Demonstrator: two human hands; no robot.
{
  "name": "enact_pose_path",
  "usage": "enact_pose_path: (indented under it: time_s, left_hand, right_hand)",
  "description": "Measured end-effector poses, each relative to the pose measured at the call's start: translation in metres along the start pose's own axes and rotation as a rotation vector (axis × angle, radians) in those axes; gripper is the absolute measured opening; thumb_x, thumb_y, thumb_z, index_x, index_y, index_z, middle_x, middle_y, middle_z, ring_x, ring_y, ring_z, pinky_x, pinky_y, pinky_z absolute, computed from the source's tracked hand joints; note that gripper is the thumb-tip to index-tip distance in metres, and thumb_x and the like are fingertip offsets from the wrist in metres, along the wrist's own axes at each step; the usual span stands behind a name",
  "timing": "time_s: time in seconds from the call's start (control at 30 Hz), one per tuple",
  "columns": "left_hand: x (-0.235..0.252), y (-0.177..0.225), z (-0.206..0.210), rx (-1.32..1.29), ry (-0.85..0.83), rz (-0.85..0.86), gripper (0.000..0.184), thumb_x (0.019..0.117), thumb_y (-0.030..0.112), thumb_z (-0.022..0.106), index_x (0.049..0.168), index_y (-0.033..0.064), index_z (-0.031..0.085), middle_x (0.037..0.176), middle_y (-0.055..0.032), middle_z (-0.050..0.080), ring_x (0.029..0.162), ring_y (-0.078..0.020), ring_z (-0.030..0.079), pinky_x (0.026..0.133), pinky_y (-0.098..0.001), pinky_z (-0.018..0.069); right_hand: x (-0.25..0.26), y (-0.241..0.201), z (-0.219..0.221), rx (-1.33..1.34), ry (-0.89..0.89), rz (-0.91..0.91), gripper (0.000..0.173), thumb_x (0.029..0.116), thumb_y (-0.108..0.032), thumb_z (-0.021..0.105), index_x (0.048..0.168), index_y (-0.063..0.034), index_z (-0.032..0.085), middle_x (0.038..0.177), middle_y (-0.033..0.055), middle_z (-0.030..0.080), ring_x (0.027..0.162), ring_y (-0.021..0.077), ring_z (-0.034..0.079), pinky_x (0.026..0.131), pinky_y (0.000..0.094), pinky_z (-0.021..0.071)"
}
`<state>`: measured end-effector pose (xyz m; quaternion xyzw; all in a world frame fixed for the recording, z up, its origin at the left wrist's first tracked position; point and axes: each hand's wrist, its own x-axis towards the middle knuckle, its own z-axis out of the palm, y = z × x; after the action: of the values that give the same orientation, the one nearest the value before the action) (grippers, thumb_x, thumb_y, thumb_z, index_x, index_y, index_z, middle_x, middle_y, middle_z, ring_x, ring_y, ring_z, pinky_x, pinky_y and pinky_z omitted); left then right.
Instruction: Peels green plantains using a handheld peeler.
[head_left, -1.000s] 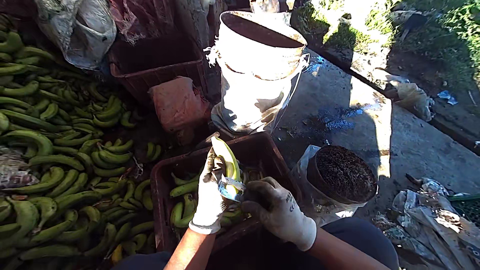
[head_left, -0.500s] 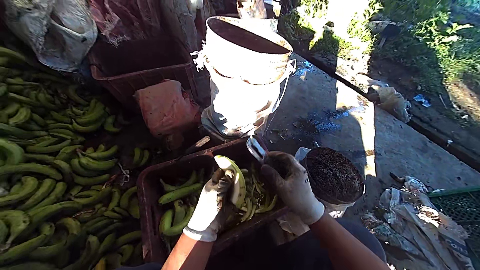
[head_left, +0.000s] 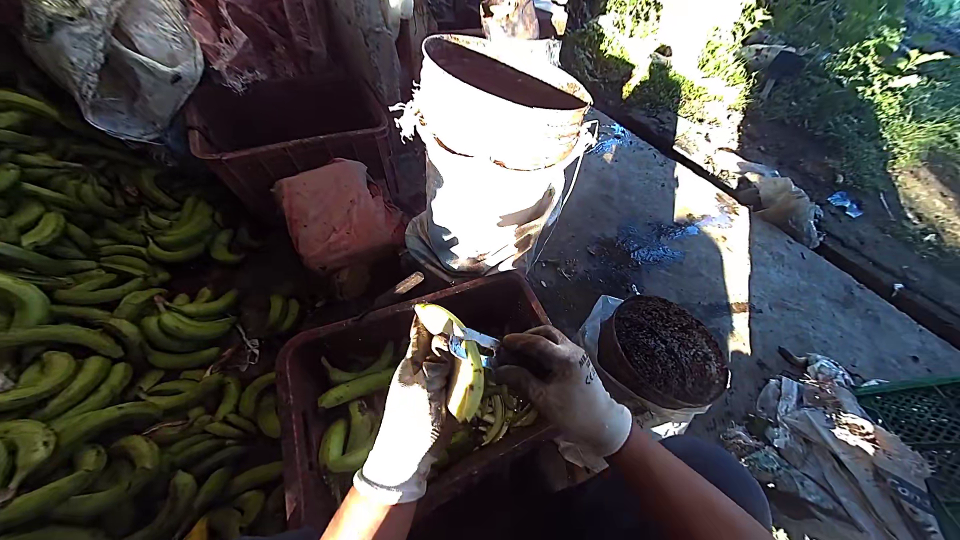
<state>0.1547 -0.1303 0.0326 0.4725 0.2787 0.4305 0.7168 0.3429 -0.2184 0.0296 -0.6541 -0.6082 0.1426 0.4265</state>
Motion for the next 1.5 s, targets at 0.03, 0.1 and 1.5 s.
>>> enact_pose_path:
  time_s: [0.03, 0.1, 1.5]
  left_hand:
    - [-0.002, 0.003, 0.001, 0.058, -0.055, -0.037, 0.039, 0.1048, 0.022, 0.05, 0.139, 0.0028, 0.051, 0.104, -0.0014, 0.067, 0.091, -0.0063, 0.067, 0.081, -0.0241, 0.0584]
    - [-0.004, 0.013, -0.001, 0.191, -0.248, -0.163, 0.048, 0.1035, 0.028, 0.052, 0.147, 0.0071, 0.049, 0.121, -0.0031, 0.067, 0.106, -0.0079, 0.066, 0.091, -0.0259, 0.0569]
    - [0.001, 0.018, -0.012, -0.188, -0.291, -0.342, 0.033, 0.1039, 0.017, 0.046, 0.132, 0.0063, 0.06, 0.108, -0.0078, 0.07, 0.093, -0.0134, 0.068, 0.082, -0.0301, 0.0592]
  right_hand:
    - [0.005, 0.003, -0.004, 0.028, -0.018, 0.015, 0.038, 0.0929, -0.041, 0.075, 0.121, -0.0155, 0.075, 0.114, 0.0039, 0.07, 0.103, 0.0095, 0.067, 0.089, 0.0291, 0.0586]
    - [0.018, 0.014, -0.011, 0.044, -0.077, 0.084, 0.034, 0.0964, -0.04, 0.07, 0.119, -0.0155, 0.076, 0.113, 0.0014, 0.072, 0.103, 0.0087, 0.068, 0.091, 0.0316, 0.059]
    - [0.017, 0.017, -0.001, 0.153, -0.163, 0.187, 0.035, 0.0984, -0.04, 0.067, 0.12, -0.0142, 0.075, 0.112, 0.0, 0.073, 0.103, 0.0062, 0.068, 0.092, 0.0286, 0.0577]
